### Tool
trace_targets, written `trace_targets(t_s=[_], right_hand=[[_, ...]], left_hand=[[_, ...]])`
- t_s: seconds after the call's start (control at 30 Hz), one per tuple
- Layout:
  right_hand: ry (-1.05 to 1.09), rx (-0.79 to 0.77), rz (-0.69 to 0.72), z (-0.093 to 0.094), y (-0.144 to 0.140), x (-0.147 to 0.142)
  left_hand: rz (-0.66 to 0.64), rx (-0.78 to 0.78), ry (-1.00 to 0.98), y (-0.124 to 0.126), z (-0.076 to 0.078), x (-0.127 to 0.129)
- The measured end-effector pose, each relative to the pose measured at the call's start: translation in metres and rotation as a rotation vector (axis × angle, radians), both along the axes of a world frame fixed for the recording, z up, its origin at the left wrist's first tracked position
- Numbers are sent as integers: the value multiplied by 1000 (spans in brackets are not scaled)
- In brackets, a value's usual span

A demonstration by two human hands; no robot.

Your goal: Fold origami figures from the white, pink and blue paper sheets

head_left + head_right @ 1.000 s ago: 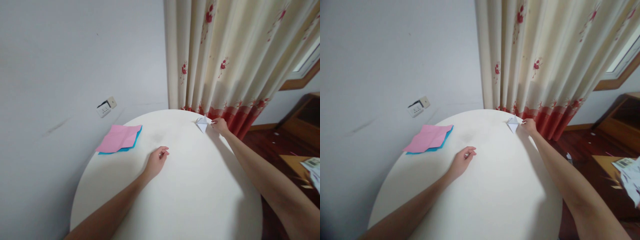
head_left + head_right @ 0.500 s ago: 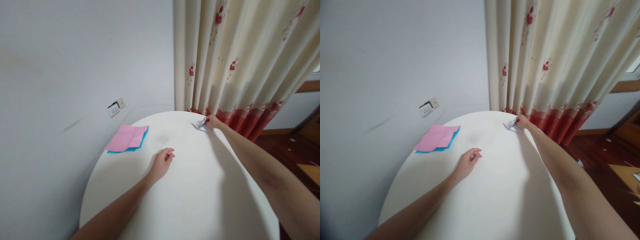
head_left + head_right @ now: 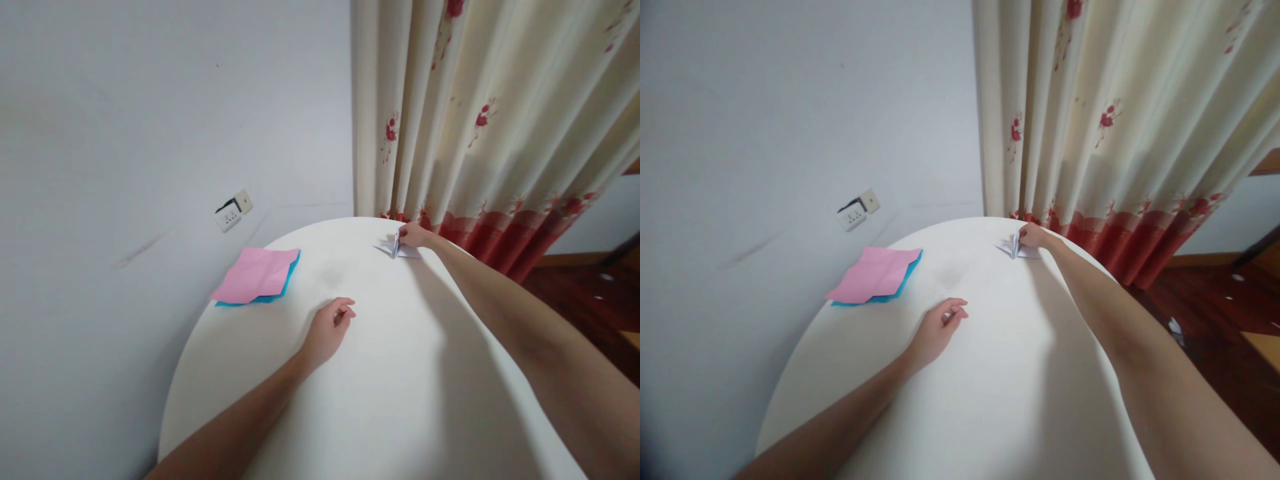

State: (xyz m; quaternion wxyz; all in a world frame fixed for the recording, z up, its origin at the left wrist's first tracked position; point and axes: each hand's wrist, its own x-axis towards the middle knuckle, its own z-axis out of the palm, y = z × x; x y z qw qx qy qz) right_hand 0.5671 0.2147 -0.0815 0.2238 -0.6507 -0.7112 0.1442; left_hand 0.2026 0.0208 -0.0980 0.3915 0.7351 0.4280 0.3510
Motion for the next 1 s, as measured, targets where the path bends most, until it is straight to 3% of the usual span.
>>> trace_targets(t_s=[0.13,0.3,0.47,0.57,0.8,1.0], right_hand=[[-8,56,-57,3,-20,3],[-40,143,-162,-7,-72,8],[-158,221,-149,-32,-127,-13],[-244,184,-132,-40,-147,-34],[-289,102,-210,-39,-157,-58],[-280,150,-188,-39,-157,-65]], left_hand=[[14,22,-2,1,1,-2],[126,144,22,12,-6,-1],[104,453,364,47,-13,27],[58,471,561,79,-10,59],[-78,411,732,140,-5,132],[-146,474,688,163,-5,153]])
